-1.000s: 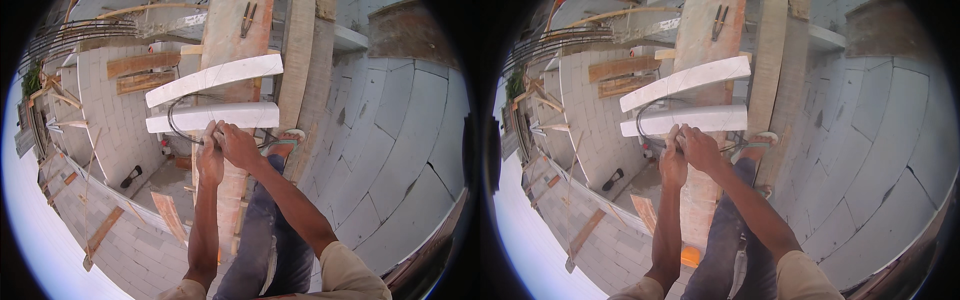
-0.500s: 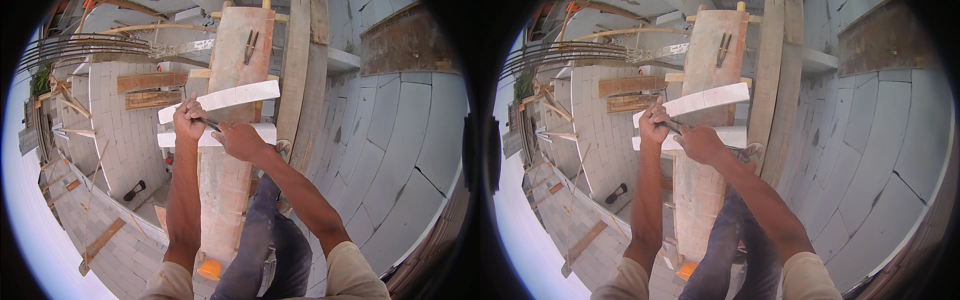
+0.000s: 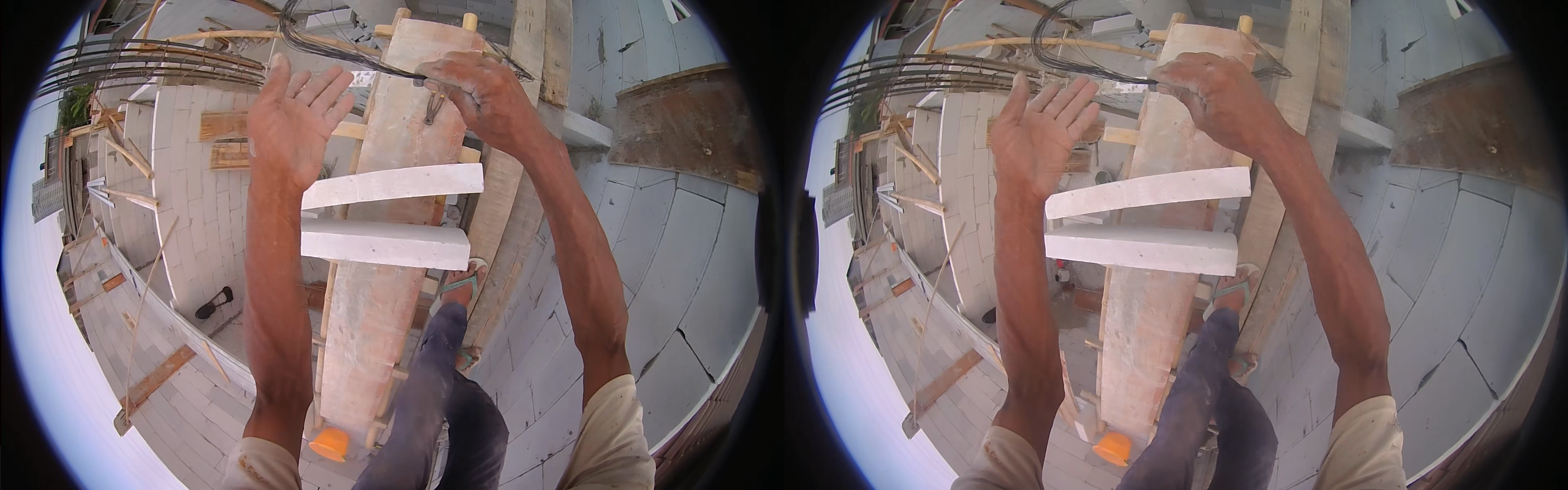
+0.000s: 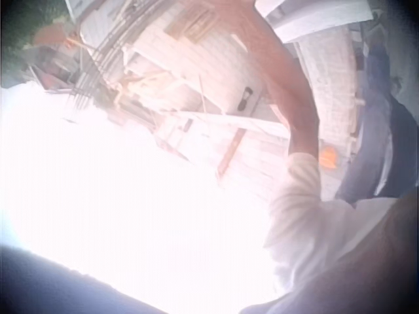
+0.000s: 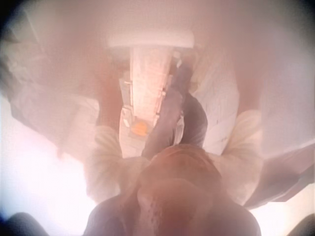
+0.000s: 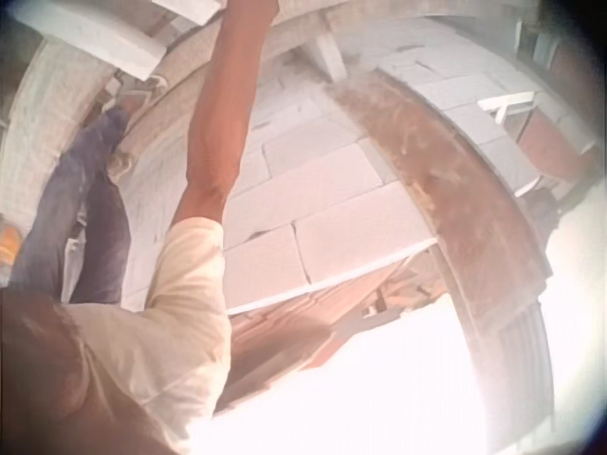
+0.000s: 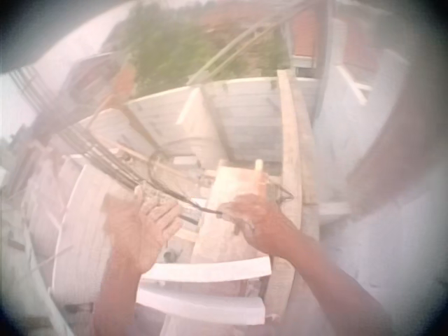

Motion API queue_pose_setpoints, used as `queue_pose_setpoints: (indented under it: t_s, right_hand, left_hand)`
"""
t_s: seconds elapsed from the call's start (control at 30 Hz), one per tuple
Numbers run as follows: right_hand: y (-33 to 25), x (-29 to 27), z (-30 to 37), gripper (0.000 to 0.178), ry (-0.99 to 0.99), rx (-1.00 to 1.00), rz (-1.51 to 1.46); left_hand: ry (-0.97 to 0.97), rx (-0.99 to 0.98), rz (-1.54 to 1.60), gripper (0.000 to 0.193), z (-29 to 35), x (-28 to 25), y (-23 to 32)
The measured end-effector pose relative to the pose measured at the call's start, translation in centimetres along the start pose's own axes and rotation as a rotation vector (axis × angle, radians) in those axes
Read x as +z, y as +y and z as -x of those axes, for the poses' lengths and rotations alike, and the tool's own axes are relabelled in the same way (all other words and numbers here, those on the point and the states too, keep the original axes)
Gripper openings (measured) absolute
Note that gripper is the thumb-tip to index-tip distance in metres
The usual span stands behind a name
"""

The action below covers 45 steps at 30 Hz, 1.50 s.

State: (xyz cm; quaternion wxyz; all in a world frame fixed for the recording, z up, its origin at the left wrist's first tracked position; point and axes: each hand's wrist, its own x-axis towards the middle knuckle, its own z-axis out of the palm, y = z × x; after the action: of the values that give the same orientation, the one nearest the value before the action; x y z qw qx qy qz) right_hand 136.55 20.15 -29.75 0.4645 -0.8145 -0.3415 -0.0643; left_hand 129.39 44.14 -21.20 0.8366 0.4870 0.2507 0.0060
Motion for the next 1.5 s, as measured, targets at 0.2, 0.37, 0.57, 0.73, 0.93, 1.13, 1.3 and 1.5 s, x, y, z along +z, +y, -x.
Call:
queue_pose_setpoints:
  t_s: [0.2, 0.37, 0.57, 0.73, 0.93, 1.13, 1.3, 1.5]
  right_hand:
    - [10.9, 10.7, -0.8, 0.026, -0.207, -0.002, 0.287]
    - [18.8, 20.1, 9.6, 0.024, -0.495, 0.066, 0.402]
    - [21.5, 23.2, 13.2, 0.021, -0.749, 0.254, 0.406]
    - [18.6, 24.0, 11.5, 0.021, -0.976, 0.393, 0.523]
    - [17.0, 21.1, 10.9, 0.026, -0.865, 0.382, 0.473]
    - [11.5, 19.4, 12.1, 0.034, -0.527, 0.192, 0.404]
    - [-5.2, 21.2, 18.8, 0.058, -0.56, 0.107, -0.099]
    - [-9.1, 29.5, 24.5, 0.117, -0.648, 0.123, 0.464]
  left_hand:
    - [-0.152, -0.457, -0.491, 0.055, 20.7, -1.6, -18.9]
    - [-0.629, -0.696, -0.935, 0.061, 33.9, -0.5, -31.2]
    - [-0.542, -0.247, -1.508, 0.061, 33.4, 2.5, -28.7]
    - [-0.72, -0.472, -1.267, 0.065, 35.0, 4.1, -31.3]
    - [-0.653, -0.375, -1.351, 0.064, 35.0, 4.4, -31.4]
    - [-0.68, -0.398, -1.357, 0.063, 35.2, 4.7, -31.8]
    - [-0.641, -0.357, -1.358, 0.055, 36.1, 4.7, -33.0]
    - [-0.495, -0.365, -1.063, 0.046, 37.8, 3.5, -33.6]
